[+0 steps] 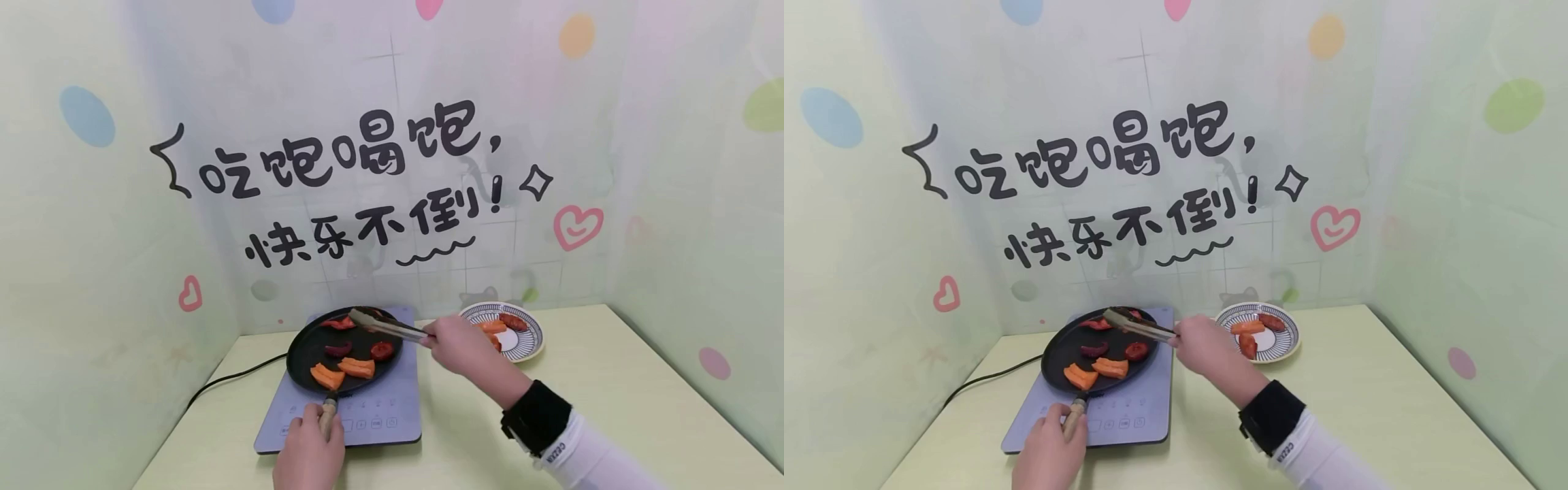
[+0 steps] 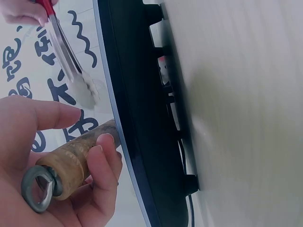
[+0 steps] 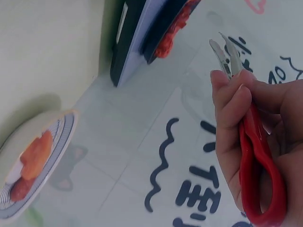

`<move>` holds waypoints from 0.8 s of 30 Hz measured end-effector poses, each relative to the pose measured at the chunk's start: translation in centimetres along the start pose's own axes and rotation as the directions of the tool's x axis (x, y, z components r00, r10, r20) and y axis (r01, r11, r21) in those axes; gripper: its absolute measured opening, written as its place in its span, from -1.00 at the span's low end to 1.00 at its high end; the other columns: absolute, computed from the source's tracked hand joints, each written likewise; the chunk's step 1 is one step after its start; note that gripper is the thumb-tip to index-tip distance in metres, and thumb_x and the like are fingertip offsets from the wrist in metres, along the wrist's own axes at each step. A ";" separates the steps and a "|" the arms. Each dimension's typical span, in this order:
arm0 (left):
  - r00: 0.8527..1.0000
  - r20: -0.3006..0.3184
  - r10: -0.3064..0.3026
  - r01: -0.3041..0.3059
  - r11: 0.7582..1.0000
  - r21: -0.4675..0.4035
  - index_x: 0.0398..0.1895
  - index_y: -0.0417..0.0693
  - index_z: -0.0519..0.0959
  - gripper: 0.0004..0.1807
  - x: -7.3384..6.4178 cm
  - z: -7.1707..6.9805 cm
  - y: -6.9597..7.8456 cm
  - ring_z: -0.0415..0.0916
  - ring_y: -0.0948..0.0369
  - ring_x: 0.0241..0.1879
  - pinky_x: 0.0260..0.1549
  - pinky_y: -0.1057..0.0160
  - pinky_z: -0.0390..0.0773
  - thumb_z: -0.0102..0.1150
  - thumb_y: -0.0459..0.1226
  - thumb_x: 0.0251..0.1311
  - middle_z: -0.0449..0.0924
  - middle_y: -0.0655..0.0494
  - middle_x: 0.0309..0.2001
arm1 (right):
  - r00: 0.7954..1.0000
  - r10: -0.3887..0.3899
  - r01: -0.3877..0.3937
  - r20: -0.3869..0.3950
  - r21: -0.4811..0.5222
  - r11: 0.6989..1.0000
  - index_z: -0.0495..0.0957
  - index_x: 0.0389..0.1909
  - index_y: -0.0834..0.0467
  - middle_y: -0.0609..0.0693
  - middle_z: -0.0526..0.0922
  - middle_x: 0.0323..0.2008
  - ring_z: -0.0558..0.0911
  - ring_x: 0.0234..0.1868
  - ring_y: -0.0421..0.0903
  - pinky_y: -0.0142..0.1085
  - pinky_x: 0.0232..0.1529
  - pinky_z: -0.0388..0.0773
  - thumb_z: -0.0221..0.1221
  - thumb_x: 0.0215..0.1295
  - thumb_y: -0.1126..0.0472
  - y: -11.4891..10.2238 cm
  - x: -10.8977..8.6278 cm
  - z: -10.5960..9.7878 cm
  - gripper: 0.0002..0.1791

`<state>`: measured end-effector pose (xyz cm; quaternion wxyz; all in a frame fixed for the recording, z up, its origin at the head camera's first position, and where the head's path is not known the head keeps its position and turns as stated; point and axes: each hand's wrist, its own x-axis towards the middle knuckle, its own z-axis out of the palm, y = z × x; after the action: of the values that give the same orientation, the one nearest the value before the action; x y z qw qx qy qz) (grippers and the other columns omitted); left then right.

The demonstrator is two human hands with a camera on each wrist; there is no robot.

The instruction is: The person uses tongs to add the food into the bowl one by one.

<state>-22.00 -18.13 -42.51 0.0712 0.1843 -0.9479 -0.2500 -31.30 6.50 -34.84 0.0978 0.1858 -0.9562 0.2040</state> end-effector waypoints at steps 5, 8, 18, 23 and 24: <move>1.000 0.005 0.001 -0.001 1.000 -0.003 0.18 -0.17 0.53 -0.55 0.0 0.0 0.1 0.46 0.03 -0.41 -0.44 0.05 0.46 0.25 -0.05 0.42 0.56 -0.21 -0.17 | 0.999 0.042 -0.042 -0.021 -0.038 0.998 0.64 -0.45 0.03 -0.09 0.56 -0.53 0.50 -0.46 -0.11 -0.23 -0.42 0.40 0.28 0.49 0.15 3.1 -0.5 -1.9 -0.76; 1.000 0.004 0.003 -0.003 1.000 -0.008 0.19 -0.18 0.53 -0.54 0.1 -0.1 0.1 0.45 0.03 -0.42 -0.46 0.06 0.44 0.24 -0.06 0.42 0.56 -0.21 -0.18 | 0.999 0.034 -0.037 -0.039 -0.065 0.997 0.54 -0.57 0.03 -0.12 0.50 -0.61 0.48 -0.48 -0.13 -0.24 -0.39 0.39 0.28 0.47 0.18 5.2 -0.8 -2.7 -0.66; 1.000 0.000 0.014 -0.014 1.000 -0.021 0.15 -0.18 0.51 -0.57 0.1 -0.1 0.0 0.45 0.04 -0.44 -0.47 0.07 0.43 0.24 -0.08 0.41 0.54 -0.17 -0.25 | 0.981 0.194 -0.193 0.014 -0.081 0.978 0.73 -0.33 0.17 -0.03 0.54 -0.53 0.43 -0.51 -0.09 -0.26 -0.46 0.30 0.26 0.41 0.26 10.4 -2.7 -4.3 -0.88; 1.000 0.009 0.007 -0.007 1.000 -0.017 0.14 -0.19 0.50 -0.57 0.1 0.1 0.0 0.44 0.05 -0.44 -0.46 0.08 0.42 0.24 -0.09 0.40 0.53 -0.16 -0.27 | 0.967 0.255 -0.250 0.019 -0.150 0.957 0.65 -0.34 0.23 0.04 0.56 -0.54 0.47 -0.54 -0.04 -0.22 -0.51 0.35 0.24 0.44 0.20 11.9 -4.8 -4.3 -0.81; 1.000 0.008 0.007 -0.007 1.000 -0.016 0.14 -0.20 0.50 -0.57 0.1 0.1 0.0 0.44 0.05 -0.44 -0.47 0.08 0.42 0.24 -0.09 0.40 0.53 -0.16 -0.28 | 0.965 0.263 -0.257 0.021 -0.157 0.954 0.63 -0.37 0.23 0.05 0.56 -0.54 0.48 -0.54 -0.04 -0.21 -0.51 0.35 0.23 0.45 0.19 12.2 -5.3 -4.2 -0.78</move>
<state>-22.10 -18.14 -42.61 0.0697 0.1796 -0.9468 -0.2579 -30.86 20.25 -36.79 0.0640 0.0546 -0.9870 0.1372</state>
